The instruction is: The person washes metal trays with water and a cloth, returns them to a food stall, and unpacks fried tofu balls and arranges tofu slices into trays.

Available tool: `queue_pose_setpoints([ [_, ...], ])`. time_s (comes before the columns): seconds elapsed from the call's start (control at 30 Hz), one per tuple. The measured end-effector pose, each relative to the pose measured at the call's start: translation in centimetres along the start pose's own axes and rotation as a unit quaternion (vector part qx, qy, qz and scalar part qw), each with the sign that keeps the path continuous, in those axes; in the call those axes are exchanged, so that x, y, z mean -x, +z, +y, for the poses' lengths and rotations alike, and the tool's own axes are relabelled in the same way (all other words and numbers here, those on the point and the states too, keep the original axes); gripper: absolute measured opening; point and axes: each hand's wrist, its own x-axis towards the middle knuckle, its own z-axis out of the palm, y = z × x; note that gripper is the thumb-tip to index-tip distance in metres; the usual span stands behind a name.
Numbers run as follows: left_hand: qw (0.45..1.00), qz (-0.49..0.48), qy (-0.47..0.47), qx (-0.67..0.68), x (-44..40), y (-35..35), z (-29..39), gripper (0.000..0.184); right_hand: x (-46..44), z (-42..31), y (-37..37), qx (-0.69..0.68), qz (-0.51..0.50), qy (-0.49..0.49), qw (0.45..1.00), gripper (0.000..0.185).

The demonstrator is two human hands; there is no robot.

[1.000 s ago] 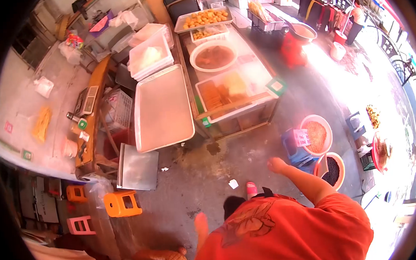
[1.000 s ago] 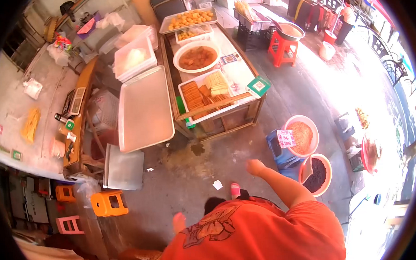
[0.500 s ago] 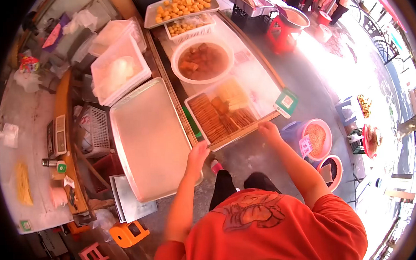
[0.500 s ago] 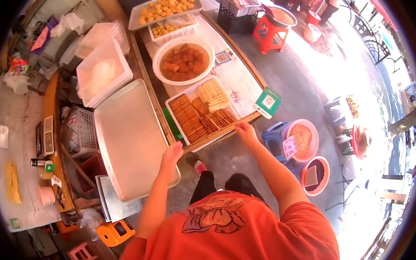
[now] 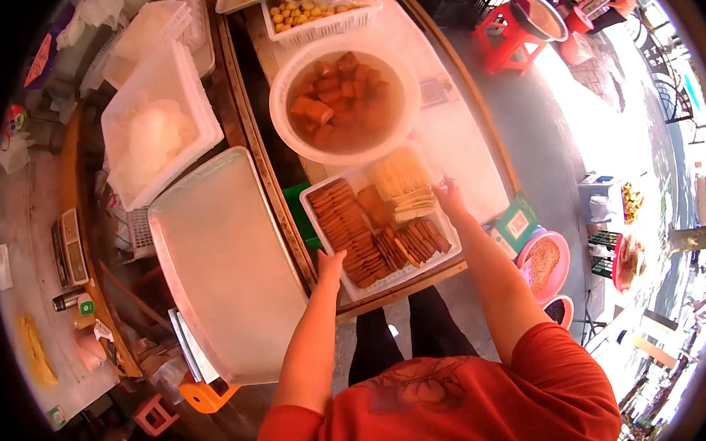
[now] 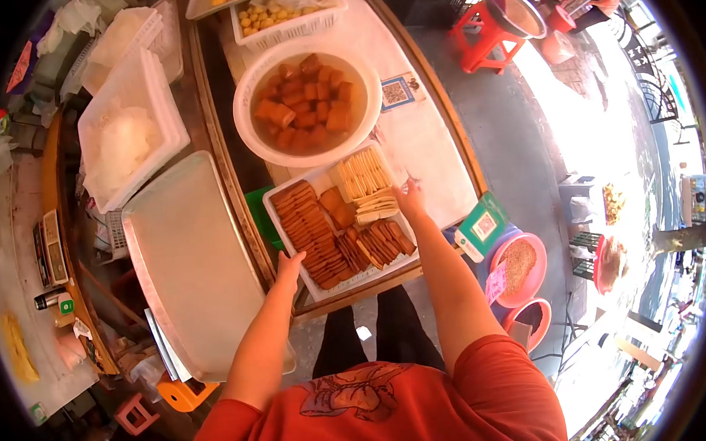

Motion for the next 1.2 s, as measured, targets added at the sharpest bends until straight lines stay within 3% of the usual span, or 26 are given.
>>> queue_pose_setpoints([
  [0.07, 0.999, 0.001, -0.026, 0.046, -1.2, 0.6, 0.0, 0.09, -1.0, 0.2, 1.0, -0.059, -0.014, 0.057, 0.997, 0.05],
  [0.13, 0.991, 0.041, -0.023, 0.127, -3.4, 1.6, -1.2, 0.063, -0.6, -1.5, 0.5, -0.088, -0.049, 0.127, 0.987, 0.045],
  [0.17, 0.983, 0.04, -0.008, 0.18, -4.3, 1.3, -1.9, 0.053, -0.7, -1.3, 0.4, -0.193, -0.145, 0.123, 0.963, 0.04],
  [0.23, 0.96, 0.092, 0.016, 0.262, -4.8, 1.8, -2.6, 0.026, -0.4, -2.2, 0.1, -0.244, -0.121, 0.189, 0.943, 0.038],
  [0.27, 0.956, 0.099, 0.016, 0.275, -4.6, 2.2, -3.0, 0.027, 0.0, -2.2, 0.0, -0.27, -0.107, 0.223, 0.931, 0.037],
  [0.37, 0.944, 0.124, 0.008, 0.306, -4.5, 2.6, -3.6, 0.029, 0.7, -1.3, 0.3, -0.34, -0.081, 0.177, 0.92, 0.037],
  [0.53, 0.915, 0.172, -0.046, 0.362, -4.3, 2.9, -5.4, 0.035, 2.2, -1.8, 0.2, -0.357, -0.019, 0.182, 0.916, 0.041],
  [0.67, 0.907, 0.122, -0.045, 0.401, -1.7, 2.9, -5.3, 0.046, 2.9, -2.5, -1.3, -0.353, -0.04, 0.18, 0.917, 0.044],
  [0.73, 0.901, 0.125, -0.056, 0.412, -0.4, 3.1, -4.5, 0.049, 3.3, -4.0, -1.9, -0.353, 0.003, 0.165, 0.921, 0.038],
  [0.93, 0.897, 0.158, -0.039, 0.41, 2.8, 3.0, -1.4, 0.04, 2.9, -4.4, -3.7, -0.382, 0.009, 0.142, 0.913, 0.037],
  [1.03, 0.906, 0.087, 0.082, 0.406, 2.6, 2.2, -2.5, 0.03, 3.2, -6.1, -5.0, -0.41, 0.019, 0.14, 0.901, 0.039],
  [1.2, 0.909, 0.082, 0.136, 0.386, 3.8, 1.4, 1.0, 0.022, 2.9, -10.7, -8.4, -0.41, 0.013, 0.099, 0.907, 0.037],
])
